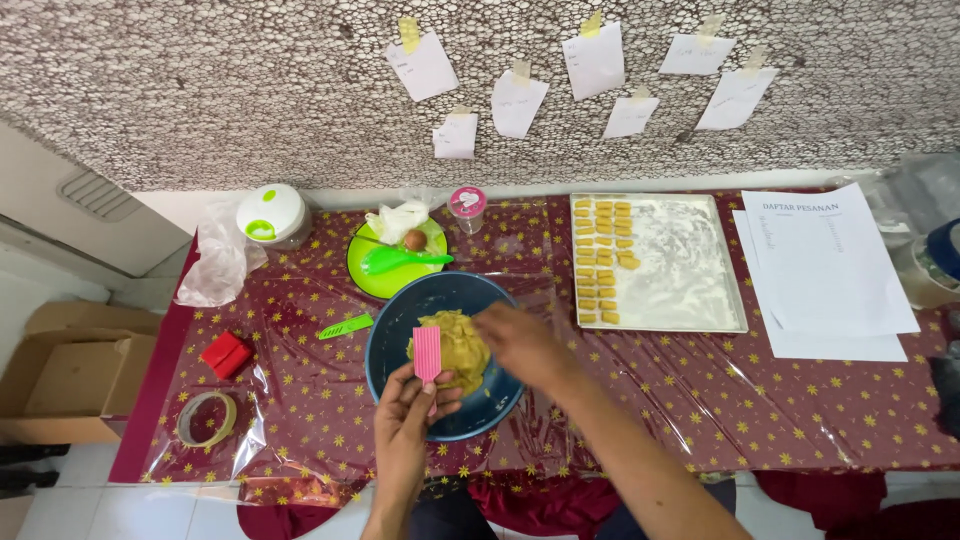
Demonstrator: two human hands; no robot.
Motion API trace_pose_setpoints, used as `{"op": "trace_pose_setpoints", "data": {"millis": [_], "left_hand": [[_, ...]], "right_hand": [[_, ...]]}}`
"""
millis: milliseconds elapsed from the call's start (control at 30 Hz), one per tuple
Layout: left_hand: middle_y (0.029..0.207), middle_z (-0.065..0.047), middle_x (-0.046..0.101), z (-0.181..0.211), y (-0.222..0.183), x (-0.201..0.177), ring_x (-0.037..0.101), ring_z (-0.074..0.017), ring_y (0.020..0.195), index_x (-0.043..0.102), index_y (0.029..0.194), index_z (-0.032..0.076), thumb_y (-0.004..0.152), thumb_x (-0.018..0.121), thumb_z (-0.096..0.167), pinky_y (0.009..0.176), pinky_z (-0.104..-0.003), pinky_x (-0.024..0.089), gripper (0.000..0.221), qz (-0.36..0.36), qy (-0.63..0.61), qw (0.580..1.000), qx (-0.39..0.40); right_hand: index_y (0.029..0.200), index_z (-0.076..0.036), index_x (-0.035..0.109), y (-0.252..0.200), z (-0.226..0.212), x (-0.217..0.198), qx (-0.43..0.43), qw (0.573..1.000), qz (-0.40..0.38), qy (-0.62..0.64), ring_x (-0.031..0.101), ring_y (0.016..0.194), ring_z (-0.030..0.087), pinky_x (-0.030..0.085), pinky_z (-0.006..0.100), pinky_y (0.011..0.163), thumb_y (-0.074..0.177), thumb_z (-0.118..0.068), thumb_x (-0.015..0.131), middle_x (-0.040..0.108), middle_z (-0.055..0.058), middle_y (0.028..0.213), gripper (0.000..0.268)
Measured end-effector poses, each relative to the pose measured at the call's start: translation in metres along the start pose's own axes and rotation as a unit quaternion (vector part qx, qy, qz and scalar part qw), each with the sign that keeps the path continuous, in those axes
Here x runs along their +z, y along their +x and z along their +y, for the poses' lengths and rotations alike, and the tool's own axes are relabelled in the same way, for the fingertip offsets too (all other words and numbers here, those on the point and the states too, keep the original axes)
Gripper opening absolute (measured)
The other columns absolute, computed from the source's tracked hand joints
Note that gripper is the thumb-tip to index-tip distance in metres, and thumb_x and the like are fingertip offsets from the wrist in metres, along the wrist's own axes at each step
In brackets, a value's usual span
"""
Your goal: Shaping small pieces of dough into rectangles using a plastic tool and placing them on a tray.
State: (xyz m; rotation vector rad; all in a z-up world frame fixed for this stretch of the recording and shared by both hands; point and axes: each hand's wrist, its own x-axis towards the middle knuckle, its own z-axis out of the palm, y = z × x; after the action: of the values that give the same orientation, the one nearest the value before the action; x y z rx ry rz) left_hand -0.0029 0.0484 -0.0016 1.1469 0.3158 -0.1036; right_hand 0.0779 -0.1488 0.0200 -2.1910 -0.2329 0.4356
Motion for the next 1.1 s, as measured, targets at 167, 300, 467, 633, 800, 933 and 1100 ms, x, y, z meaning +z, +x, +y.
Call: {"op": "trace_pose_setpoints", "data": {"millis": [167, 300, 467, 633, 800, 933, 1100], "left_hand": [[0.112, -0.024, 0.079, -0.013, 0.008, 0.001, 0.079, -0.033, 0.088, 0.057, 0.132, 0.001, 0.1, 0.056, 0.004, 0.08, -0.042, 0.066, 0.032, -0.008, -0.004, 1.0, 0.01], [0.112, -0.022, 0.078, -0.018, 0.01, 0.001, 0.079, -0.0321, 0.087, 0.053, 0.133, 0.004, 0.102, 0.054, 0.009, 0.081, -0.042, 0.065, 0.032, -0.004, -0.001, 0.999, 0.033], [0.115, -0.02, 0.077, -0.026, 0.008, 0.003, 0.077, -0.0276, 0.083, 0.051, 0.133, 0.006, 0.104, 0.051, 0.009, 0.078, -0.039, 0.065, 0.029, -0.002, 0.01, 0.997, 0.081], [0.115, -0.021, 0.077, -0.029, 0.008, -0.001, 0.078, -0.0294, 0.083, 0.05, 0.134, 0.004, 0.104, 0.051, 0.013, 0.078, -0.04, 0.065, 0.031, -0.004, 0.012, 0.996, 0.087], [0.116, -0.02, 0.077, -0.032, 0.009, -0.001, 0.078, -0.0267, 0.083, 0.049, 0.135, 0.006, 0.105, 0.05, 0.013, 0.077, -0.037, 0.064, 0.031, -0.007, 0.029, 0.996, 0.083], [0.115, -0.019, 0.077, -0.031, 0.007, 0.0, 0.078, -0.0252, 0.081, 0.049, 0.135, 0.006, 0.104, 0.051, 0.013, 0.076, -0.036, 0.064, 0.031, -0.01, 0.038, 0.995, 0.089], [0.116, -0.018, 0.078, -0.027, 0.007, 0.0, 0.078, -0.0247, 0.083, 0.05, 0.135, 0.006, 0.105, 0.05, 0.014, 0.077, -0.036, 0.064, 0.031, -0.011, 0.047, 0.994, 0.095]], "right_hand": [[0.114, -0.001, 0.065, 0.062, 0.045, 0.064, -0.002, 0.973, -0.025, -0.229, 0.066, 0.093, 0.041, 0.054, 0.05, 0.076, 0.097, -0.006, 0.052, 0.065, 0.024, 0.108, 0.022], [0.101, -0.001, 0.071, 0.059, 0.003, 0.04, 0.126, 0.976, -0.087, -0.156, 0.075, 0.091, 0.033, 0.06, 0.041, 0.075, 0.101, 0.0, 0.049, 0.074, 0.019, 0.104, 0.022], [0.106, 0.002, 0.07, 0.069, 0.03, 0.049, 0.064, 0.98, -0.069, -0.176, 0.073, 0.092, 0.038, 0.059, 0.045, 0.074, 0.097, -0.004, 0.054, 0.072, 0.023, 0.108, 0.018], [0.122, 0.0, 0.063, 0.066, 0.031, 0.056, -0.002, 0.981, -0.037, -0.192, 0.067, 0.102, 0.05, 0.055, 0.051, 0.086, 0.105, -0.014, 0.041, 0.057, 0.034, 0.129, 0.031], [0.097, -0.005, 0.07, 0.073, 0.036, 0.049, 0.041, 0.982, -0.078, -0.166, 0.072, 0.095, 0.035, 0.052, 0.043, 0.077, 0.094, -0.007, 0.057, 0.073, 0.017, 0.106, 0.013], [0.093, -0.01, 0.075, 0.081, 0.052, 0.044, 0.04, 0.992, -0.066, -0.099, 0.071, 0.093, 0.025, 0.053, 0.037, 0.078, 0.086, -0.009, 0.075, 0.076, 0.009, 0.103, 0.006], [0.11, -0.009, 0.076, 0.08, 0.042, 0.036, 0.046, 0.984, -0.126, -0.121, 0.073, 0.106, 0.024, 0.054, 0.039, 0.086, 0.086, -0.014, 0.081, 0.077, 0.008, 0.117, 0.025]]}}
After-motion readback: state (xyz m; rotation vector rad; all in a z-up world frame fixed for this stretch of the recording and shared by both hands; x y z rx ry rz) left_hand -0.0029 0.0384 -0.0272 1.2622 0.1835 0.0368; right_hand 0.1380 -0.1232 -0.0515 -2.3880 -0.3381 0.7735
